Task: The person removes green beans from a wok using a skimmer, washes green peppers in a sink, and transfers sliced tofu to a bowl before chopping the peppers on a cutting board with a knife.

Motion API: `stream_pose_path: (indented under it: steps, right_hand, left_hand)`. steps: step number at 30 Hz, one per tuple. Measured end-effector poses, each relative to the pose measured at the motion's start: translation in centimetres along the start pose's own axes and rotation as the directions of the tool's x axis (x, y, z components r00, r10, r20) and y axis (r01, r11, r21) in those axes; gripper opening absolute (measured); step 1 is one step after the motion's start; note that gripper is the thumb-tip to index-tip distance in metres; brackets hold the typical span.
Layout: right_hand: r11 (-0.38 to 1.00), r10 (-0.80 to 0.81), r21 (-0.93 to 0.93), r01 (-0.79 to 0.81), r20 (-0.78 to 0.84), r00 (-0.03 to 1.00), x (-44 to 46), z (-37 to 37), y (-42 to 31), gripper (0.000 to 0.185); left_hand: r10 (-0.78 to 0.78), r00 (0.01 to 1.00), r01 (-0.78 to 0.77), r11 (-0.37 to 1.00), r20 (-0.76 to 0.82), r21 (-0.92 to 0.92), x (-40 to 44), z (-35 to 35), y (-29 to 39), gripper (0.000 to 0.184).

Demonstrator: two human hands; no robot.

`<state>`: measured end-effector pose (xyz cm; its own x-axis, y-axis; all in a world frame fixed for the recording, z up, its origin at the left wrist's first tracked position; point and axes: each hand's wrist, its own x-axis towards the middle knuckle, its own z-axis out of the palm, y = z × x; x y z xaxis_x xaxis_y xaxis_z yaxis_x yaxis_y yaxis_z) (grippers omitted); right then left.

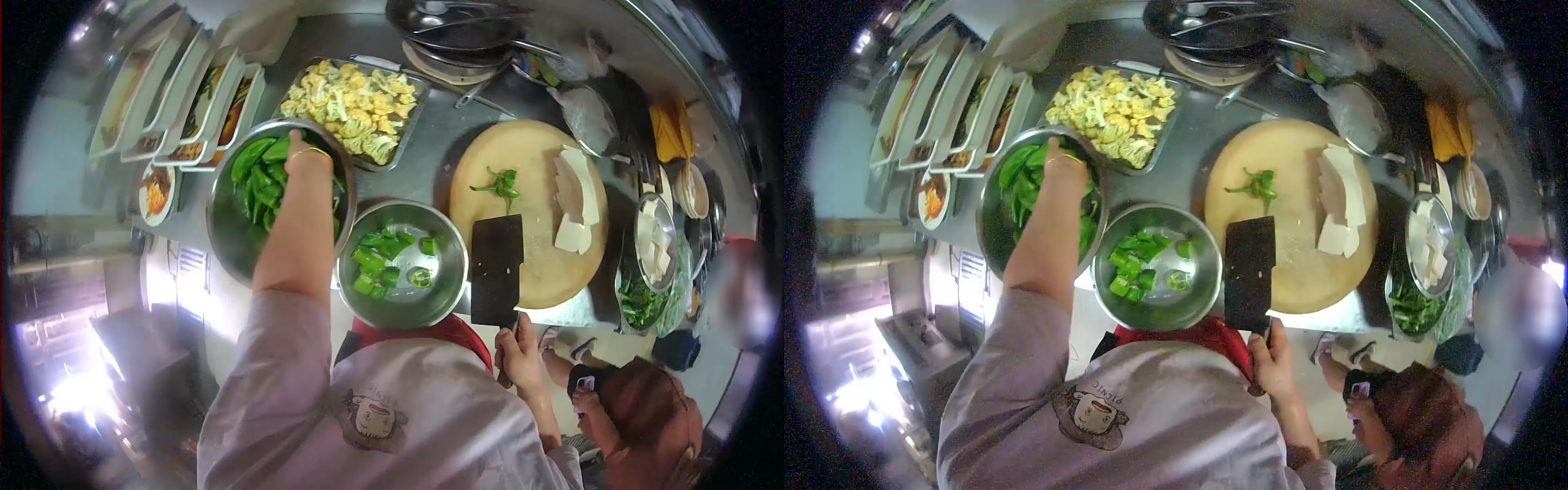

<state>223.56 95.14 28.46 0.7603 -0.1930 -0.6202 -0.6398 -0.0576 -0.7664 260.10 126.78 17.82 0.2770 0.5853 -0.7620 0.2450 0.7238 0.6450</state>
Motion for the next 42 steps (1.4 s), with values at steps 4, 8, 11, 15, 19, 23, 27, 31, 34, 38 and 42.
stream_pose_path:
  steps: [4, 8, 11, 15, 19, 23, 27, 31, 34, 38, 42]
  right_hand:
    - [0.968, -0.239, -0.092, 0.232, -0.074, 0.968, -0.8, -0.6, 1.4, 0.018]
    - [0.982, -0.185, -0.075, 0.173, -0.192, 0.964, -2.9, -3.2, 2.4, 0.018]
    - [0.993, -0.104, -0.077, 0.086, -0.273, 0.956, -4.3, -5.7, 3.1, 0.017]
    - [0.944, -0.124, -0.330, 0.010, -0.326, 0.937, -6.5, -9.3, 3.1, 0.033]
    - [0.810, -0.278, -0.580, 0.085, -0.253, 0.927, -7.7, -12.1, 2.8, 0.034]
    - [0.723, -0.254, -0.683, 0.108, -0.118, 0.960, -6.9, -13.7, 0.7, 0.029]
    - [0.570, -0.157, -0.820, 0.060, -0.037, 0.987, -3.6, -13.9, -0.7, 0.026]
    - [0.613, -0.219, -0.779, 0.135, -0.003, 0.976, 1.3, -14.1, -0.4, 0.027]
    - [0.600, -0.299, -0.780, 0.176, -0.015, 0.954, 0.2, -13.5, -0.4, 0.023]
    - [0.551, -0.095, -0.831, 0.077, 0.029, 0.995, -3.0, -13.3, -1.8, 0.022]
    - [0.586, -0.184, -0.801, 0.122, 0.014, 0.983, 0.9, -11.5, -1.1, 0.026]
  left_hand:
    - [0.217, 0.972, -0.221, 0.975, 0.091, 0.031, -5.6, -0.9, 1.0, 0.053]
    - [0.423, 0.508, -0.702, 0.708, 0.750, 0.077, -13.0, -6.9, -3.5, 0.037]
    - [-0.068, -0.153, -0.988, 0.015, 0.986, -0.152, -19.6, -10.6, -11.9, 0.044]
    - [-0.503, -0.162, -0.930, -0.209, 0.849, -0.301, -25.0, -10.6, -21.2, 0.056]
    - [-0.371, -0.279, -0.881, -0.268, 0.886, -0.390, -24.8, -11.6, -23.8, 0.060]
    - [-0.393, -0.387, -0.847, -0.205, 0.834, -0.490, -23.9, -11.9, -23.1, 0.044]
    - [-0.384, -0.388, -0.840, -0.226, 0.838, -0.492, -22.8, -11.8, -24.6, 0.035]
    - [-0.314, -0.414, -0.871, -0.135, 0.855, -0.472, -22.4, -11.7, -24.5, 0.033]
    - [-0.262, -0.410, -0.890, -0.094, 0.874, -0.446, -21.8, -11.7, -24.5, 0.032]
    - [-0.310, -0.384, -0.878, -0.168, 0.870, -0.448, -21.7, -12.1, -24.7, 0.033]
    - [-0.294, -0.422, -0.874, -0.120, 0.858, -0.471, -21.6, -12.0, -24.3, 0.035]
